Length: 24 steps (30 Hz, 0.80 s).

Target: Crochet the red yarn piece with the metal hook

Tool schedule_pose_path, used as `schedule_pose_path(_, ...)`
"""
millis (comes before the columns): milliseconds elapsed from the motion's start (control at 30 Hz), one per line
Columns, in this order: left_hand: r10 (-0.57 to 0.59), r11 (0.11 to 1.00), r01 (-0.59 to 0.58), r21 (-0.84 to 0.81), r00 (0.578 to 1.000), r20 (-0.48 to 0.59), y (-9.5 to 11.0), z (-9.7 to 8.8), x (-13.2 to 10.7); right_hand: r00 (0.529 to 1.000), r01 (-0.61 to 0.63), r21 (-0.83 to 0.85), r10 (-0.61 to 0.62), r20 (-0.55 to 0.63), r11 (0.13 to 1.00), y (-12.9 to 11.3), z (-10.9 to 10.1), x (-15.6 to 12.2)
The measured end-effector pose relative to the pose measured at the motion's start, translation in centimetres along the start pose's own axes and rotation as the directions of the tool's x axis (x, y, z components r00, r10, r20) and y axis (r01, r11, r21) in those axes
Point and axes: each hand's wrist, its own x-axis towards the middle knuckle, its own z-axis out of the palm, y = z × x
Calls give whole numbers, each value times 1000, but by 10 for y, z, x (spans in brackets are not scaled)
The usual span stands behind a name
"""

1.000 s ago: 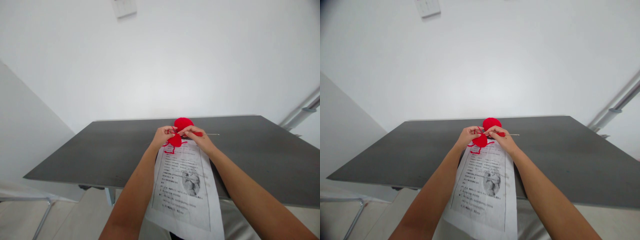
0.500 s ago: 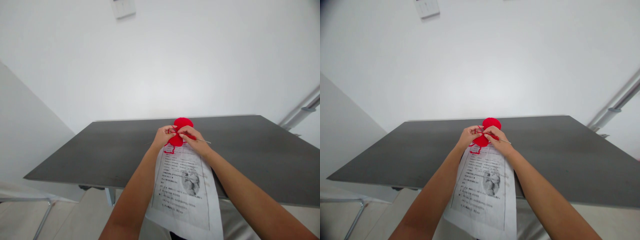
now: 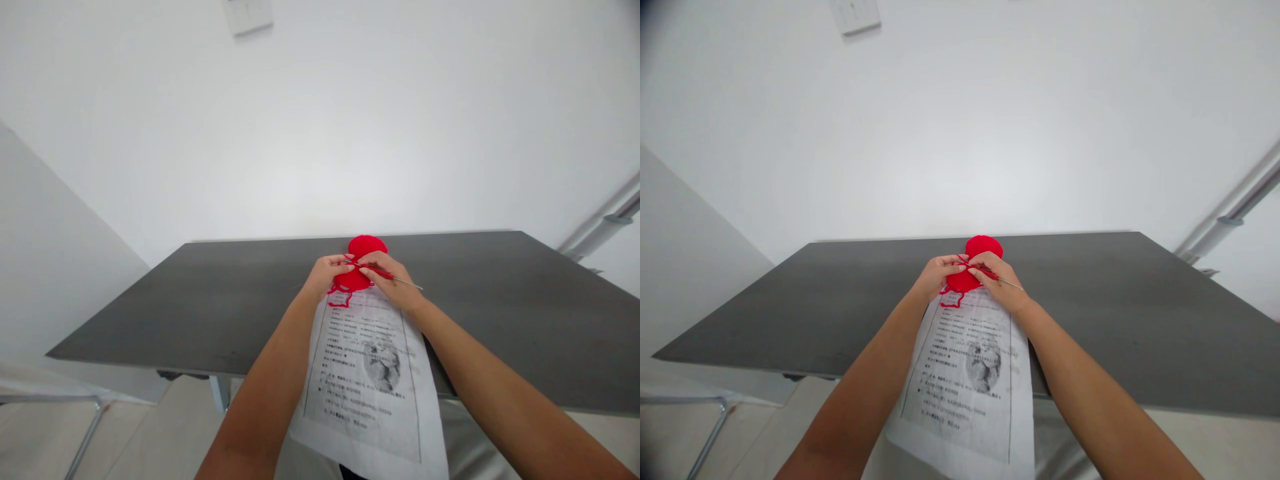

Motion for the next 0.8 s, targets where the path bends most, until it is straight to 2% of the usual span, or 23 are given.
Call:
schedule_pose_path(200, -95, 991, 97, -93, 995, 20, 2, 4, -4, 998, 55, -63, -55, 6, 996, -1, 0, -1)
schedule_pose_path(500, -55, 995, 54, -89, 998, -13, -6, 6, 1, 998, 65, -177, -65, 2, 982, -7, 3, 0)
schedule_pose_path(667, 82, 992, -74, 99, 993, -86, -13, 1, 7, 999, 31, -204, -28, 15, 978, -8, 3, 0)
schedule_pose_path(800, 200, 926, -150, 346, 973, -112, -13, -1, 10, 1000, 23, -206, -19, 20, 978, -5, 3, 0)
